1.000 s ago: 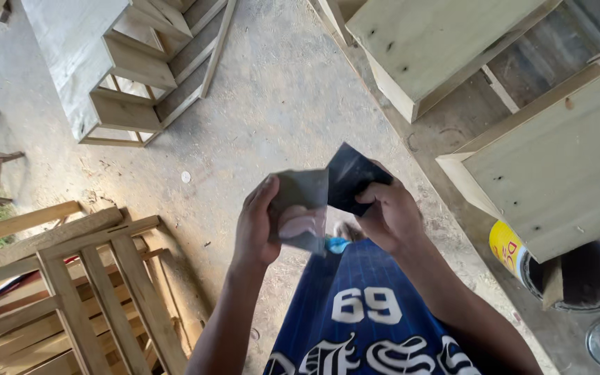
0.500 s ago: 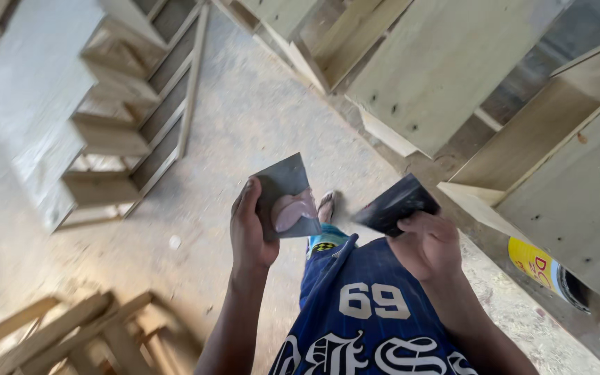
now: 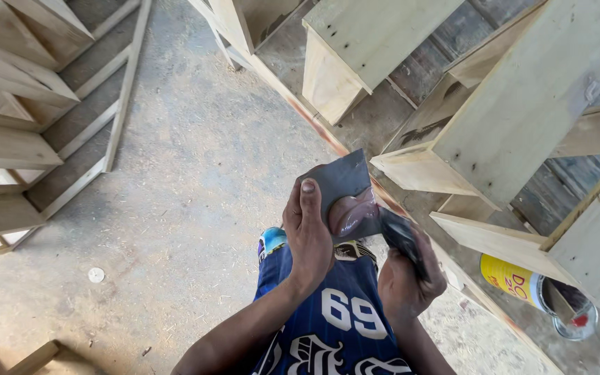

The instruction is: The person scoops wood filler from a bucket using a putty knife, transfers it to a sanding block, and spreads the filler onto wooden furniture parts. The person repeatedly applies and smooths the filler across multiple surfaces.

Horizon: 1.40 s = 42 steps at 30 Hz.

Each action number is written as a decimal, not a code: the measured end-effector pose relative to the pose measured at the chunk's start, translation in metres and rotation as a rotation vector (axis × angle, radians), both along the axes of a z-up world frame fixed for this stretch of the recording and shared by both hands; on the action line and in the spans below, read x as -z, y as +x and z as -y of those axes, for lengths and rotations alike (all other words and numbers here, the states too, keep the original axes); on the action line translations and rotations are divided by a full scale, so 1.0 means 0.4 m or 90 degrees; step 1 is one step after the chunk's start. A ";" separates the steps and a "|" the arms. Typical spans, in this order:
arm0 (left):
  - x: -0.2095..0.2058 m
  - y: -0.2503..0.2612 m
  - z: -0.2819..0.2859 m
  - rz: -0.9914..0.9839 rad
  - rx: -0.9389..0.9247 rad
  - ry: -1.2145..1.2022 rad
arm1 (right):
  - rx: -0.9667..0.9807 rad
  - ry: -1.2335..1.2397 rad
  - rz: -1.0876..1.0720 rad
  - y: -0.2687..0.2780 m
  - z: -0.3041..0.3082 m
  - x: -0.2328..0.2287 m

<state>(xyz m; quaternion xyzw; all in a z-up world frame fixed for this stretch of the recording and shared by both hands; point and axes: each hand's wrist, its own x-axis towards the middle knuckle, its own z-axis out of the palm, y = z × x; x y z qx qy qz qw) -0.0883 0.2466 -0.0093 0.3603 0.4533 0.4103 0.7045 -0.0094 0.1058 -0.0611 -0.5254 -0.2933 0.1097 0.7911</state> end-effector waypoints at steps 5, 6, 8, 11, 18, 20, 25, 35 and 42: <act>0.008 -0.039 -0.064 0.134 0.001 -0.008 | -0.111 -0.423 0.178 0.001 0.001 -0.104; 0.004 -0.045 -0.073 0.172 0.018 -0.018 | -0.075 -0.445 0.200 0.015 0.000 -0.140; -0.002 -0.041 -0.099 0.250 0.057 -0.028 | 0.004 -0.478 0.242 0.049 -0.017 -0.216; -0.018 -0.049 -0.125 0.279 0.152 -0.131 | -0.028 -0.437 0.680 0.109 -0.040 -0.354; -0.033 -0.026 -0.139 0.215 0.333 -0.205 | -0.335 -0.458 1.027 0.179 -0.094 -0.465; -0.028 -0.002 -0.142 0.213 0.376 -0.192 | -0.336 -0.493 0.992 0.180 -0.093 -0.440; -0.021 0.042 -0.133 0.205 0.317 -0.210 | -0.264 -0.567 0.899 0.233 0.020 -0.388; -0.041 0.248 -0.080 0.171 0.399 -0.181 | 0.228 -0.882 0.630 0.473 0.469 -0.296; -0.028 0.440 0.053 0.172 0.389 -0.144 | 0.296 -0.908 0.669 0.474 0.451 -0.133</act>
